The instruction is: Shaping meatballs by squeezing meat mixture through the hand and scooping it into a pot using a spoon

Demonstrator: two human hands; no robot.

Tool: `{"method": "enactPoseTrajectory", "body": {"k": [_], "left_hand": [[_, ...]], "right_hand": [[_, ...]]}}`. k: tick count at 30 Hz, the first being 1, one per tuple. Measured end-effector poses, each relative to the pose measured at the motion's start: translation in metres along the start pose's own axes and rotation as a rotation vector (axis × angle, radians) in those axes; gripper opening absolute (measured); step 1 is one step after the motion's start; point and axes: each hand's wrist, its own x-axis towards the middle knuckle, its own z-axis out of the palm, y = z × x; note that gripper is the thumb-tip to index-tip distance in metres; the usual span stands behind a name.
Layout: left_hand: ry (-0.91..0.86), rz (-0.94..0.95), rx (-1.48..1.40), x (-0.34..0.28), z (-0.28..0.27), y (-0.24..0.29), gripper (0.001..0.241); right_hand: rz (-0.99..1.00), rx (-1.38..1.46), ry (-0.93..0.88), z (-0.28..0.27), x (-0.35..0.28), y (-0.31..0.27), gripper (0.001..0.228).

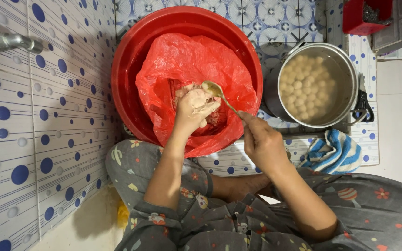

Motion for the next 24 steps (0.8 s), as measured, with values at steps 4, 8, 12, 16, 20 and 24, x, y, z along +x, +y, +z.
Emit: {"method": "enactPoseTrajectory", "body": {"k": [4, 8, 12, 16, 20, 24], "left_hand": [[0.009, 0.010, 0.139, 0.002, 0.000, -0.001, 0.032], [0.040, 0.031, 0.217, 0.003, 0.000, -0.001, 0.022], [0.072, -0.150, 0.218, 0.011, 0.004, 0.015, 0.029], [0.103, -0.137, 0.250, 0.021, -0.015, -0.043, 0.026], [0.162, 0.006, 0.738, 0.019, -0.027, -0.065, 0.019], [0.088, -0.074, 1.161, 0.012, -0.012, -0.043, 0.019]], "right_hand": [[-0.030, -0.101, -0.019, -0.002, -0.002, -0.002, 0.031], [-0.077, -0.152, -0.042, -0.005, 0.001, -0.008, 0.032], [-0.074, -0.174, -0.034, 0.002, -0.001, -0.005, 0.032], [-0.035, -0.097, -0.038, 0.012, -0.003, -0.008, 0.028], [0.449, 0.399, -0.220, 0.025, -0.015, 0.009, 0.021], [0.972, 0.998, -0.240, 0.024, -0.014, 0.029, 0.023]]}}
